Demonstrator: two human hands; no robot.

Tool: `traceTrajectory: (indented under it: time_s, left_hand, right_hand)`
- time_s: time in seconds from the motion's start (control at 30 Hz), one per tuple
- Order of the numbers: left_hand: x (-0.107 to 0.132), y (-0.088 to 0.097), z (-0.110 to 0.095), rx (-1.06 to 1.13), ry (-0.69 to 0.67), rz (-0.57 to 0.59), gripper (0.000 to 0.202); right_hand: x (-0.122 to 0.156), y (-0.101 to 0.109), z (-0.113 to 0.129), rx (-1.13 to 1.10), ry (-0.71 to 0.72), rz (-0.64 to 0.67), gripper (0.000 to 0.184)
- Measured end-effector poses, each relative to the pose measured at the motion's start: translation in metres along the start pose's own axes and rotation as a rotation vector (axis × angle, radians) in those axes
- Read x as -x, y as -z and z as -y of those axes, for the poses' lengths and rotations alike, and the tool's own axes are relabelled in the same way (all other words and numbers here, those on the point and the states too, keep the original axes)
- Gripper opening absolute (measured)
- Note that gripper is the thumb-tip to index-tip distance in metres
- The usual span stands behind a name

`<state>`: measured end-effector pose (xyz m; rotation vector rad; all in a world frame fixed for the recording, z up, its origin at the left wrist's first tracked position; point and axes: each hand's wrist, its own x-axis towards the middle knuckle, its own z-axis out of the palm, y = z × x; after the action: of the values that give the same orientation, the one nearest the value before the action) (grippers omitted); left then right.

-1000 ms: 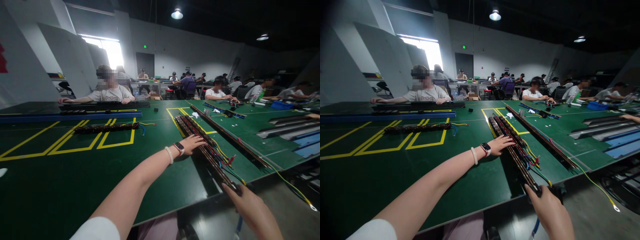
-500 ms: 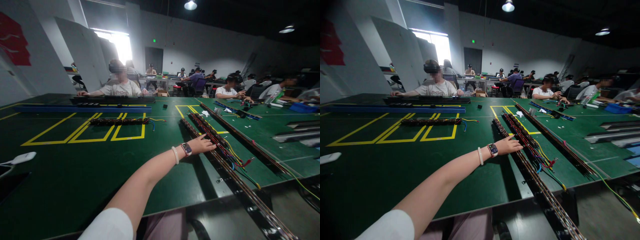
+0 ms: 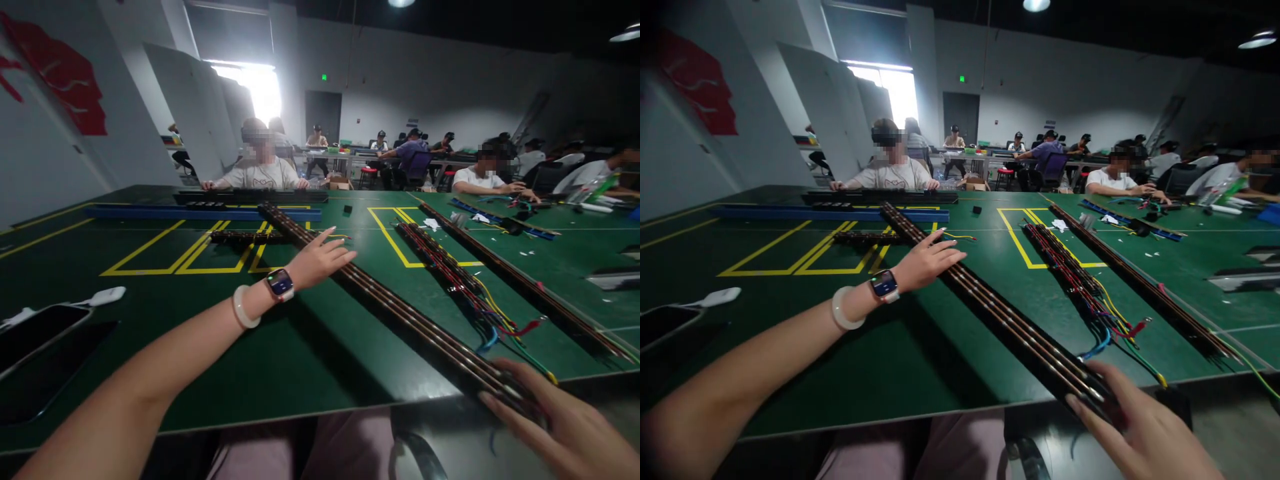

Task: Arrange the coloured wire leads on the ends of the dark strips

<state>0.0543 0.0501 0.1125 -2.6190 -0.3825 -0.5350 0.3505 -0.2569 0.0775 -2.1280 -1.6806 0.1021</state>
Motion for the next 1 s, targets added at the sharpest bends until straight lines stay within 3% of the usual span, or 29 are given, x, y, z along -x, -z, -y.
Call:
traceTrajectory:
  time_s: [0.13, 0.2, 0.37, 0.7, 0.9, 1.0]
  left_hand:
    - [0.085, 0.007, 0.018, -0.004, 0.142, 0.15, 0.058]
    - [0.12, 0.007, 0.024, -0.007, 0.207, 0.213, 0.059]
    - [0.179, 0.003, 0.041, -0.059, 0.367, 0.33, 0.064]
    - [0.216, -0.004, 0.067, -0.076, 0.447, 0.38, 0.065]
    - [0.232, -0.014, 0.073, -0.017, 0.54, 0.371, 0.066]
    - [0.229, -0.014, 0.069, 0.003, 0.584, 0.324, 0.071]
  right_hand:
    - [-0.058, -0.014, 0.067, -0.028, 0.16, 0.209, 0.047]
    - [-0.084, -0.026, 0.095, -0.011, 0.254, 0.239, 0.044]
    - [-0.136, -0.058, 0.139, -0.024, 0.394, 0.302, 0.041]
    - [-0.206, -0.105, 0.156, -0.254, 0.422, 0.581, 0.047]
    - [-0.238, -0.14, 0.164, -0.226, 0.538, 0.561, 0.043]
    - [-0.253, -0.162, 0.169, -0.262, 0.551, 0.564, 0.044]
